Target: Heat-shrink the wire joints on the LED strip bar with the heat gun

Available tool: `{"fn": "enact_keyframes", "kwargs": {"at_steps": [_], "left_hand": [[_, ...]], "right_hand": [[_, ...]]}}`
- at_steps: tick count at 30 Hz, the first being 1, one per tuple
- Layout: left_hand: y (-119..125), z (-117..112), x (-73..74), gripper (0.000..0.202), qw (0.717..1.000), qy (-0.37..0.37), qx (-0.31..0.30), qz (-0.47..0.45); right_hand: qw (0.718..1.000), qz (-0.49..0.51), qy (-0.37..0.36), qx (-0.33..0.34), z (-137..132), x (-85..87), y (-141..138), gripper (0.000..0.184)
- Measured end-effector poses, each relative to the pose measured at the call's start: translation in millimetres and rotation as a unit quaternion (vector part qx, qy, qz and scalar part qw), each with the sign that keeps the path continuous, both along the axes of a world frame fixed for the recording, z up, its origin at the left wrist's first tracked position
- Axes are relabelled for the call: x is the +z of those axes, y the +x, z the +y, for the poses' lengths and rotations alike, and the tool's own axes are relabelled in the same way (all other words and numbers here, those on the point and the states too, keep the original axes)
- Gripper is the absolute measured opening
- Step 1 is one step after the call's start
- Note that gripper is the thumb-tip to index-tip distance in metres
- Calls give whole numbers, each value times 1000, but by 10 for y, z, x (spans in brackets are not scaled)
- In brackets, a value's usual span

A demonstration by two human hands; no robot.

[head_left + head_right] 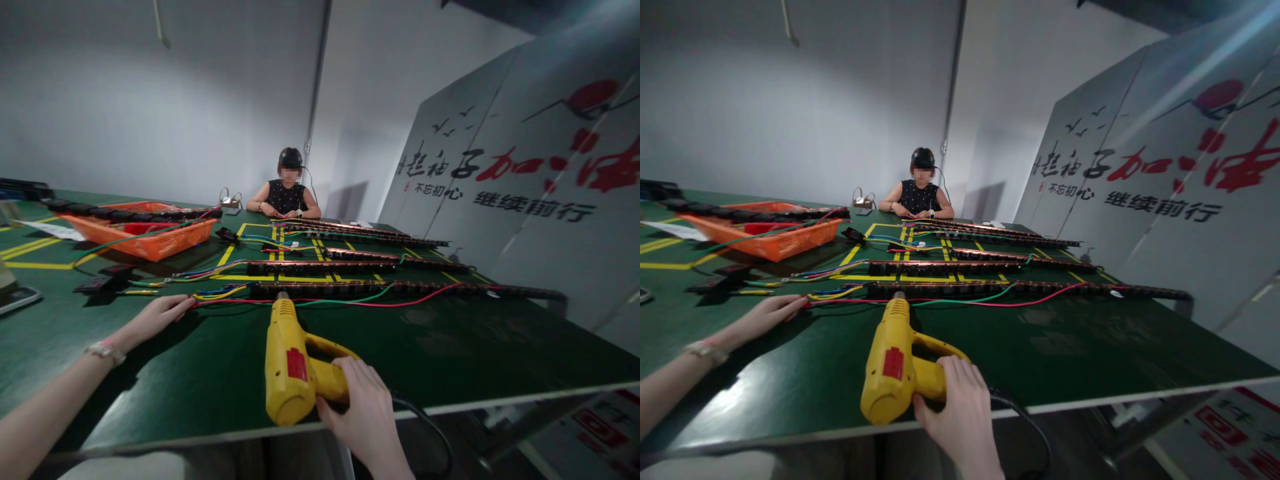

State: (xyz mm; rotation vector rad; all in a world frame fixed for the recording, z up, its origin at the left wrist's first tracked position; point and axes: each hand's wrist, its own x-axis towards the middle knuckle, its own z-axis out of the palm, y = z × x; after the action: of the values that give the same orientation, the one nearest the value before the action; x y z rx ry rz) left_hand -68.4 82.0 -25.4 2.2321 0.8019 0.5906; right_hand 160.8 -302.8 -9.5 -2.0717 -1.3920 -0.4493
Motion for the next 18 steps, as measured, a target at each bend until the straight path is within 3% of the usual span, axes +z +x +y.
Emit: {"fn": "enact_keyframes", "kwargs": {"at_steps": [8,18], "left_hand": [[8,-58,60,58,1000,8,-9,12],[-2,25,-23,58,1000,-4,-7,17]], "right_hand": [[1000,12,-1,-3,23,2,-57,27],[998,25,-27,44,233,-24,-412,30]]}}
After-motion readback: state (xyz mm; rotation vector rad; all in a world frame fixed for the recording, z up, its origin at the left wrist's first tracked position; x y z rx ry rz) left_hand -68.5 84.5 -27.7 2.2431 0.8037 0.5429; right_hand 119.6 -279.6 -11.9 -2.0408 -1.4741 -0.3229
